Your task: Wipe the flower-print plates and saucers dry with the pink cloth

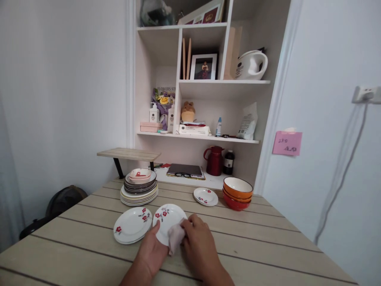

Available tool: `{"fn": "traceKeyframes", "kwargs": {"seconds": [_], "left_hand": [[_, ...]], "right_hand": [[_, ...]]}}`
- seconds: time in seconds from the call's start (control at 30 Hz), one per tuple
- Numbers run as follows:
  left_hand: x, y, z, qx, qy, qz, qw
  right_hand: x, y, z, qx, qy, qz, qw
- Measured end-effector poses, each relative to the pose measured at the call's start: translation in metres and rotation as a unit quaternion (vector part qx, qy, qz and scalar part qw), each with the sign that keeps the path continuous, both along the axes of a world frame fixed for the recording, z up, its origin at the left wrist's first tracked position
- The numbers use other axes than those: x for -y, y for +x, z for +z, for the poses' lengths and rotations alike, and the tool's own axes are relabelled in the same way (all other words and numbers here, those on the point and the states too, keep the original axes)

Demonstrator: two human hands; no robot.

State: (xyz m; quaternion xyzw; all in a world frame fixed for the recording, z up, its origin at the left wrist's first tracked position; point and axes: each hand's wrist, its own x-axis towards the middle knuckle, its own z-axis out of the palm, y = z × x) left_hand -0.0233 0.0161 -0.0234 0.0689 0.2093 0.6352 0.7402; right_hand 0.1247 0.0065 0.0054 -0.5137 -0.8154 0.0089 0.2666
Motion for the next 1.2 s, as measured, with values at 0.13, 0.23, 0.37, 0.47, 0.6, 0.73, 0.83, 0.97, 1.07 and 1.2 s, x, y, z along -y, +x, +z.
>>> {"fn": "traceKeyframes", "kwargs": {"seconds": [0.13, 0.23, 0.37, 0.47, 0.6, 0.73, 0.83, 0.97, 1.07, 1.2], "left_hand": [[0.005, 0.01, 0.003, -0.025, -0.008, -0.063, 0.998], [0.013, 0.019, 0.007, -0.033, 0.041, -0.12, 0.991], [0.015, 0.018, 0.004, -0.028, 0.05, -0.129, 0.99], [0.01, 0.012, -0.002, -0.014, 0.044, -0.124, 0.991], [0.005, 0.01, -0.004, -0.018, 0.04, -0.1, 0.994], [0.006, 0.019, 0.001, -0.035, 0.073, -0.142, 0.987], [0.011, 0.023, 0.002, -0.052, 0.098, -0.152, 0.982], [0.013, 0.018, -0.001, -0.056, 0.093, -0.148, 0.983], [0.009, 0.01, 0.0, -0.036, 0.097, -0.107, 0.989], [0.003, 0.001, 0.003, -0.03, 0.077, -0.016, 0.996]], "right_hand": [[0.003, -0.013, 0.0, -0.015, 0.016, 0.04, 0.999], [-0.005, -0.005, 0.0, -0.021, 0.032, 0.008, 0.999], [-0.014, 0.012, -0.001, -0.024, 0.035, -0.061, 0.997], [-0.01, 0.013, -0.002, -0.008, 0.021, -0.059, 0.998], [0.0, -0.003, -0.003, -0.023, 0.0, -0.004, 1.0], [0.0, -0.01, -0.004, -0.06, 0.011, 0.028, 0.998], [-0.006, -0.002, -0.001, -0.074, 0.04, 0.001, 0.996], [-0.013, 0.016, 0.004, -0.072, 0.067, -0.058, 0.993], [-0.016, 0.024, 0.003, -0.047, 0.07, -0.096, 0.992], [-0.011, 0.019, 0.0, -0.043, 0.034, -0.076, 0.996]]}}
